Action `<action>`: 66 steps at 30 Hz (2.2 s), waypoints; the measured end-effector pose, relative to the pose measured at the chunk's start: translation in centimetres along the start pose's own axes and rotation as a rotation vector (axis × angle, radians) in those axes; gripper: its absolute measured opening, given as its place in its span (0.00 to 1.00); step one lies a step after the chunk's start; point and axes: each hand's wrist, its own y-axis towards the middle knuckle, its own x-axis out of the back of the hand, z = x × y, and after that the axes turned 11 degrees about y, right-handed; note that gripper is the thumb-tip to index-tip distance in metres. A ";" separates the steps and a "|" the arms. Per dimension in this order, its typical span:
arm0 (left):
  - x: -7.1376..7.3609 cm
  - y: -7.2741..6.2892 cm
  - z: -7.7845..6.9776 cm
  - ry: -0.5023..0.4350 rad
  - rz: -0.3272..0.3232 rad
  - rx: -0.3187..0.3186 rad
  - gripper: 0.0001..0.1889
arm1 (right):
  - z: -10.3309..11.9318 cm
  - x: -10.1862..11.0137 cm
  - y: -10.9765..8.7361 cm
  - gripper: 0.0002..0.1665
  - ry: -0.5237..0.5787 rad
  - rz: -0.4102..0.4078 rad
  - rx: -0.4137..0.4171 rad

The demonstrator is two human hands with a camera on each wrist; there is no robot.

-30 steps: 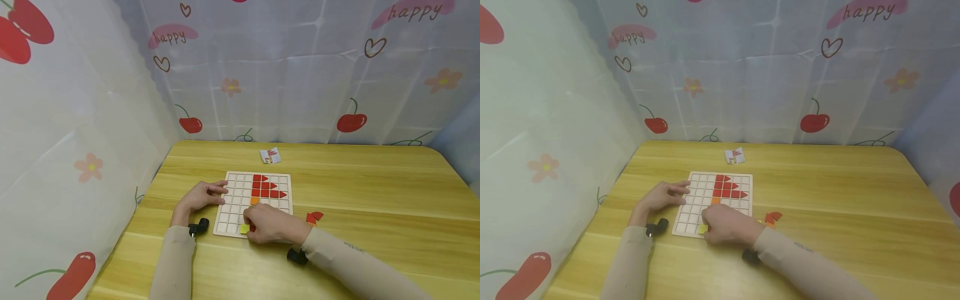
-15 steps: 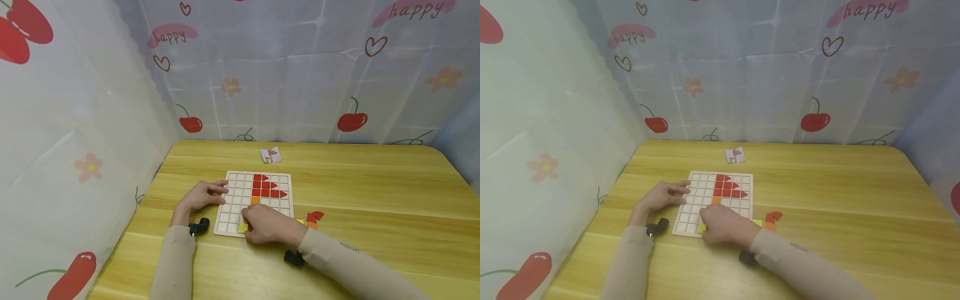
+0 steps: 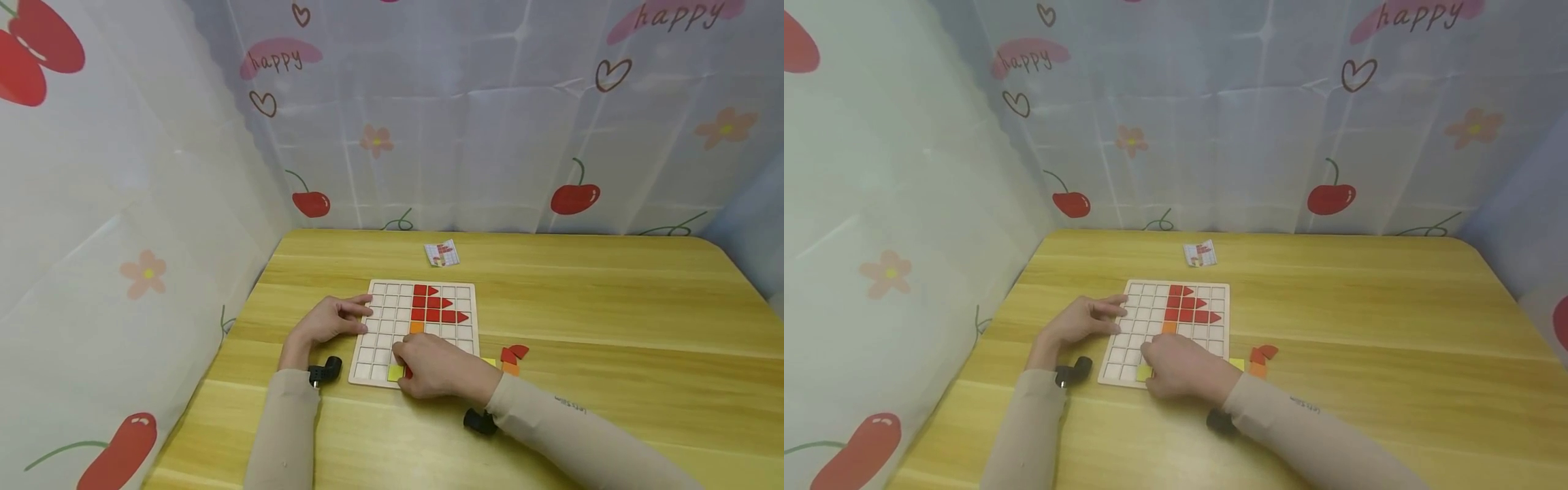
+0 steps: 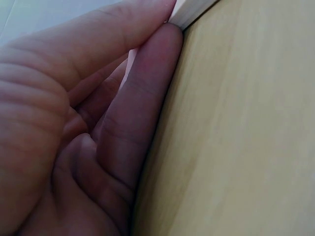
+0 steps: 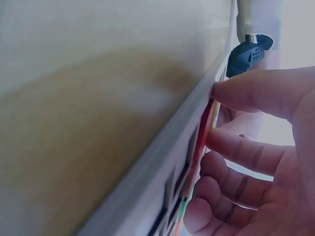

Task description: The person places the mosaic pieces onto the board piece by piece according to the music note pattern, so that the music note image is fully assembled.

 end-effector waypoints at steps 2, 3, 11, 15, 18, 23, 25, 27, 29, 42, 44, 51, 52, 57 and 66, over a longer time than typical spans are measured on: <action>-0.1 0.0 0.0 -0.005 0.003 0.002 0.18 | 0.1 0.1 -0.2 0.11 -0.008 0.010 0.000; -0.1 0.0 0.0 -0.005 0.003 0.001 0.18 | 0.1 0.2 -0.3 0.11 -0.013 0.013 0.002; -0.1 0.1 0.0 0.000 0.003 -0.016 0.18 | 0.0 1.1 -1.8 0.08 -0.004 0.008 -0.004; 0.0 0.1 0.0 -0.004 0.004 -0.011 0.18 | -0.9 1.6 -2.8 0.10 0.059 -0.010 -0.028; 0.0 0.0 0.1 -0.007 0.002 -0.008 0.18 | -1.8 2.2 -3.7 0.12 0.100 -0.024 -0.033; -0.1 -0.1 0.0 -0.006 -0.001 -0.008 0.18 | -3.5 3.3 -5.3 0.11 0.128 -0.030 -0.047; -0.1 -0.1 0.0 0.000 -0.001 -0.012 0.18 | -4.2 3.8 -6.1 0.09 0.129 -0.034 -0.038; -0.1 0.0 0.1 0.009 -0.002 -0.016 0.18 | -4.8 4.3 -6.8 0.09 0.134 -0.034 -0.020; -0.1 0.0 0.1 0.018 -0.005 -0.021 0.18 | -5.4 4.9 -7.5 0.09 0.146 -0.031 0.001; -0.1 0.1 0.2 0.012 -0.006 -0.013 0.18 | -9.0 6.9 -10.9 0.13 0.173 -0.024 -0.109; -0.1 0.1 0.3 0.004 -0.005 -0.015 0.18 | -9.2 6.7 -11.1 0.13 0.184 -0.034 -0.118; 0.0 0.0 0.3 -0.015 0.003 -0.014 0.18 | -9.1 5.2 -11.2 0.13 0.178 -0.057 -0.116; 0.0 0.0 0.3 -0.017 0.005 -0.011 0.18 | -9.1 5.1 -11.1 0.14 0.181 -0.055 -0.112; 0.0 0.0 0.3 -0.022 0.007 -0.007 0.18 | -8.5 4.8 -11.0 0.12 0.174 -0.057 -0.083; 0.0 0.0 0.1 -0.028 0.007 -0.006 0.18 | -8.4 4.7 -11.0 0.09 0.081 -0.092 -0.014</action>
